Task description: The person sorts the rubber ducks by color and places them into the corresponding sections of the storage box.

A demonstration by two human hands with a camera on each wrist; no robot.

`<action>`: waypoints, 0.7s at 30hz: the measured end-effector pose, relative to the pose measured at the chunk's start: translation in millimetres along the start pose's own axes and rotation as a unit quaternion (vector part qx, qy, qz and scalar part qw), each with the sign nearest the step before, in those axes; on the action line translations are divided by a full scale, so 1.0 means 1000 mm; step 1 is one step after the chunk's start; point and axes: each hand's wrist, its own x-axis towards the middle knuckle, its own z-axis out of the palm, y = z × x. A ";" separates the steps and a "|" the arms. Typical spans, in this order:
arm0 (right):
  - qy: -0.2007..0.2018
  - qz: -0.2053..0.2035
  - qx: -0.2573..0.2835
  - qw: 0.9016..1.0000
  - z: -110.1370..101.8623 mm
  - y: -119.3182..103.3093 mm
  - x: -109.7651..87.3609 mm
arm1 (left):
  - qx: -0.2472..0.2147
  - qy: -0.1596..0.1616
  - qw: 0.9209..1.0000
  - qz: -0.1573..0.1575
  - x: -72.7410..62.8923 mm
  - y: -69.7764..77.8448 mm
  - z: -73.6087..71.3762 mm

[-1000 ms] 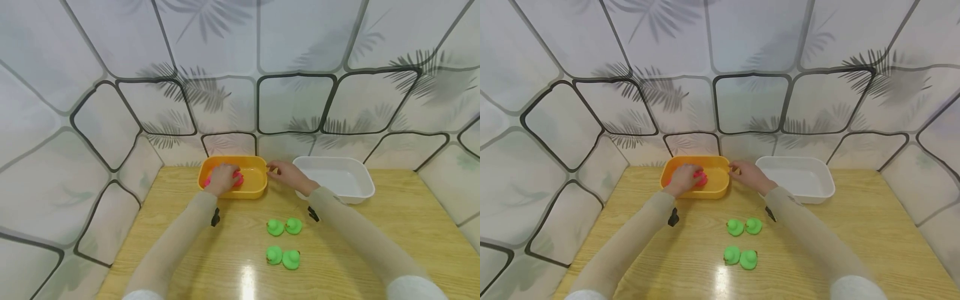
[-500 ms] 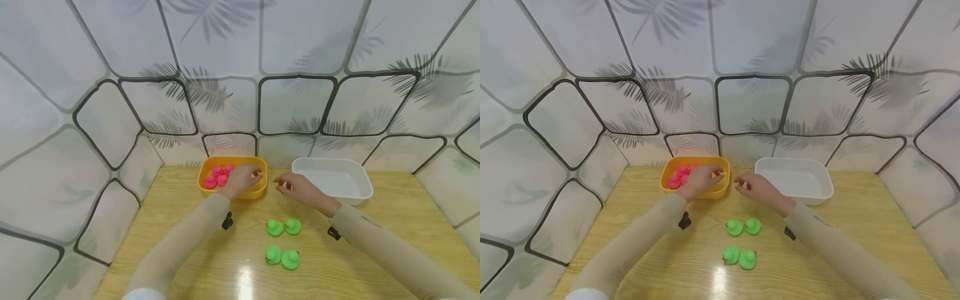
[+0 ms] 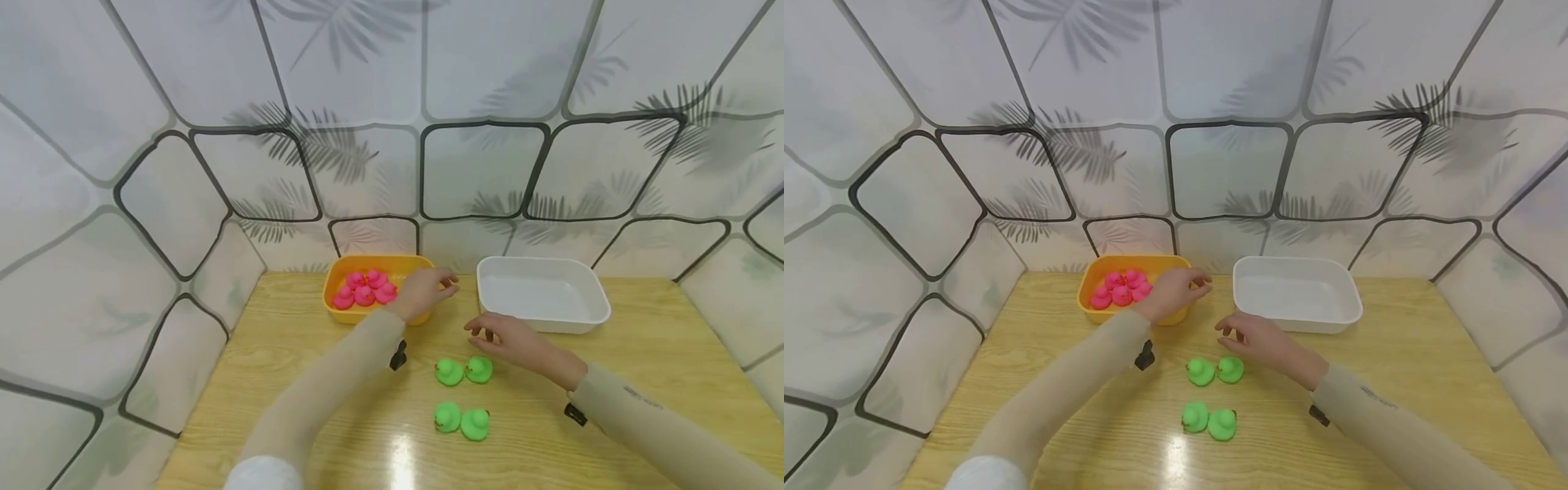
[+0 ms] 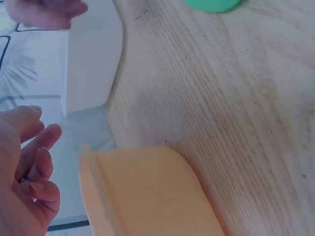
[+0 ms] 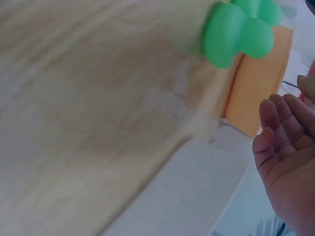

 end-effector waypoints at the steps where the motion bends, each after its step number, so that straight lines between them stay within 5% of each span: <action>1: -0.002 0.002 0.001 1.000 0.002 0.002 -0.003 | -0.001 -0.006 1.000 0.001 0.003 0.001 0.001; 11: 0.006 -0.014 0.019 1.000 0.012 0.010 -0.017 | 0.015 -0.022 0.999 0.032 0.025 0.010 0.016; 21: 0.018 -0.026 0.022 0.999 0.019 0.014 -0.022 | 0.033 -0.054 0.996 0.066 0.031 0.018 0.026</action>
